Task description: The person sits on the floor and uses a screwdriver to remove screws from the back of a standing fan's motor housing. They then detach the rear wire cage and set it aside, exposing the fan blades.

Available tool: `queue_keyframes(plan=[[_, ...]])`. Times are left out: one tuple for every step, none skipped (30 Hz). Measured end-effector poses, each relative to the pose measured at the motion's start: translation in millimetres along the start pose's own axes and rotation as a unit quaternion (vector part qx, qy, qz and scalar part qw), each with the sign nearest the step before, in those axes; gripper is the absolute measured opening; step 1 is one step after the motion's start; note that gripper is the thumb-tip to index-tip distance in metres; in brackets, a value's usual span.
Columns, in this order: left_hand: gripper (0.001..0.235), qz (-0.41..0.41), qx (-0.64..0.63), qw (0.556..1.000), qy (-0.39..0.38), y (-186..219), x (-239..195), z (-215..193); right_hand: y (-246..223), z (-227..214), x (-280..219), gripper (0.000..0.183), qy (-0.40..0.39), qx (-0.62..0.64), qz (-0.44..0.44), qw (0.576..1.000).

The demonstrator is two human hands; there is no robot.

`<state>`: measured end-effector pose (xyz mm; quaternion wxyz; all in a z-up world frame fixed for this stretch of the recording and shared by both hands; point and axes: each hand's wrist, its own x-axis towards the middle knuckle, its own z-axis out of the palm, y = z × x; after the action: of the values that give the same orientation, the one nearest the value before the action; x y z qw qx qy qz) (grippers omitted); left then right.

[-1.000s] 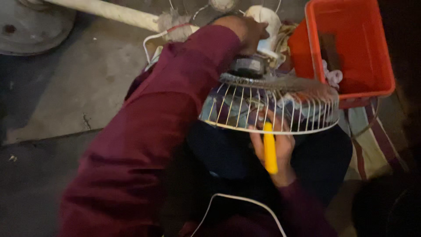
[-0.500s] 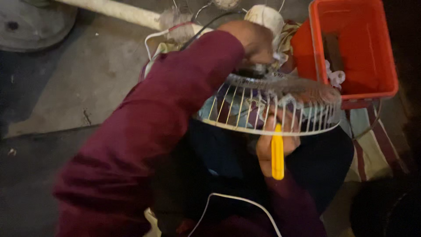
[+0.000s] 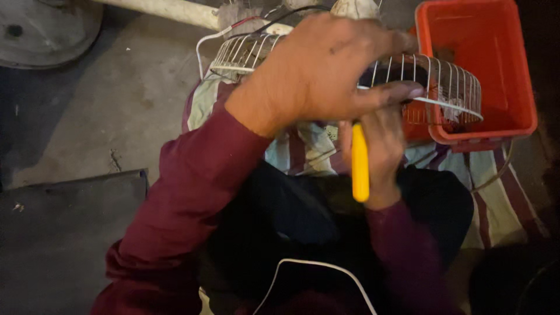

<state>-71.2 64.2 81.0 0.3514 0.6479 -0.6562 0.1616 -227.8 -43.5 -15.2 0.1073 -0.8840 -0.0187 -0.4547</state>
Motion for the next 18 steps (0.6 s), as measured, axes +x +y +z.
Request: queue_keyframes(plan=[[0.054,0.003,0.006,1.0,0.002,-0.8,0.9,0.7,4.1,1.2,2.2,0.022,-0.013,-0.021,0.01,1.0],[0.055,0.009,0.014,1.0,0.006,-2.3,2.8,0.2,8.5,2.8,3.9,0.022,-0.021,-0.043,0.019,0.999],[0.055,0.004,0.01,1.0,0.004,-2.4,3.0,-0.2,11.0,3.6,2.5,0.021,-0.015,-0.056,0.025,0.998],[0.055,-0.001,0.006,1.0,0.003,-0.7,0.7,0.1,11.5,3.4,-2.1,0.021,-0.01,-0.069,0.031,0.997],[0.055,-0.005,0.003,1.0,0.003,0.2,-1.4,0.6,12.2,3.1,-7.4,0.02,-0.004,-0.081,0.037,0.996],[0.055,0.003,0.007,1.0,0.018,-1.8,-1.1,1.9,15.6,2.1,-11.6,0.018,0.004,-0.083,0.055,0.995],[0.054,0.011,0.012,0.999,0.034,-5.4,0.8,3.5,20.4,0.5,-15.1,0.017,0.011,-0.084,0.074,0.994],[0.054,0.021,0.015,0.998,0.049,-8.9,2.5,4.9,24.2,-1.7,-18.5,0.015,0.019,-0.087,0.095,0.992],[0.055,0.015,0.023,0.999,0.046,-11.4,3.6,6.4,27.7,-4.3,-21.9,0.013,0.014,-0.075,0.125,0.989],[0.056,0.012,0.033,0.998,0.046,-12.2,4.3,8.4,32.1,-6.8,-25.1,0.012,0.011,-0.064,0.153,0.986],[0.058,0.008,0.044,0.998,0.046,-12.7,4.8,10.0,35.3,-7.8,-27.6,0.011,0.009,-0.052,0.181,0.982],[0.057,0.006,0.046,0.998,0.045,-14.5,5.4,10.4,36.2,-7.4,-29.1,0.013,0.007,-0.032,0.194,0.98],[0.056,0.003,0.048,0.998,0.043,-16.2,6.2,10.3,36.7,-6.8,-29.4,0.015,0.005,-0.013,0.207,0.978],[0.055,0.001,0.05,0.998,0.041,-15.5,6.0,11.2,36.2,-7.6,-30.7,0.018,0.004,0.007,0.221,0.975],[0.053,0.003,0.052,0.997,0.05,-14.1,4.7,11.4,34.4,-8.0,-31.8,0.02,0.005,0.019,0.208,0.978],[0.05,0.005,0.054,0.997,0.06,-14.9,4.0,10.1,32.0,-6.3,-30.8,0.022,0.007,0.031,0.195,0.98],[0.048,0.007,0.057,0.996,0.069,-15.3,4.6,9.6,28.8,-5.3,-29.8,0.025,0.009,0.043,0.181,0.982],[0.048,0.013,0.067,0.995,0.068,-14.2,5.5,9.0,25.3,-4.7,-29.4,0.029,0.015,0.075,0.171,0.982]])
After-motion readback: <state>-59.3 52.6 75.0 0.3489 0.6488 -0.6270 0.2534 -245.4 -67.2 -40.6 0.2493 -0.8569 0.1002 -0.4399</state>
